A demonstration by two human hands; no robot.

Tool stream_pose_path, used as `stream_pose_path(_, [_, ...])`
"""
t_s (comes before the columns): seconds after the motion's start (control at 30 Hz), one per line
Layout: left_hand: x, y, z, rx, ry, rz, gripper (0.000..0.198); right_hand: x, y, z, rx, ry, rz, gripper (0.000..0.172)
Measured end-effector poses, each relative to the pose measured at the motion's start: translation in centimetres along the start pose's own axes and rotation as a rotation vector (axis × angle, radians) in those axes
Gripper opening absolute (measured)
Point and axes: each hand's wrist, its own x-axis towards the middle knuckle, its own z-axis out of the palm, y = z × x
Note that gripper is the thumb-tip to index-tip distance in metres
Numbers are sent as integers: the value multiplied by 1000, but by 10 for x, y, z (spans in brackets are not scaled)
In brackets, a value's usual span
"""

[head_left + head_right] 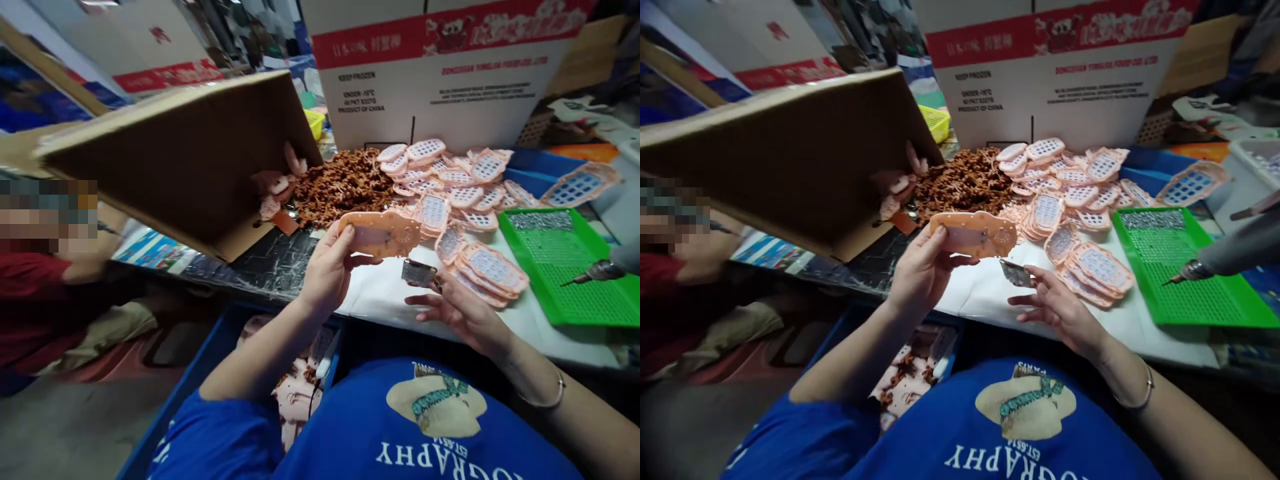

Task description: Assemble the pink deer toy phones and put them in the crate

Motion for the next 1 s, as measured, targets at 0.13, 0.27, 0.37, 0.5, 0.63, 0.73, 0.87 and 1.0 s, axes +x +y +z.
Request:
stream_pose_path(0.13, [-4, -46, 5, -72, 36, -186, 36, -19, 3, -10, -7, 103, 102, 41])
stream_pose_path(0.27, [-5, -71, -1, -8, 36, -308, 40, -34, 7, -21, -338, 207, 57, 41])
stream_pose_path(0.37, [-2, -80, -9, 104, -18, -378, 44, -40, 6, -24, -854, 300, -220, 33])
stream_pose_path(0.5, [1, -86, -17, 427, 27, -68, 48, -40, 8, -19, -1223, 325, -510, 27])
stream_pose_path(0.63, [-18, -89, -17, 810, 15, 498, 55, -35, 8, -14, -984, 351, -304, 28])
stream_pose_path(0.73, [-41, -97, -8, 974, -424, 532, 52, -32, 5, -12, -669, 327, -76, 33])
stream_pose_path(0.87, [-53, -114, 12, 1181, -569, 736, 60, -30, 1, -9, -416, 265, 50, 37])
stream_pose_path(1.0, [-49, -123, 23, 1245, -397, 998, 42, -29, -1, -7, -370, 245, 62, 35])
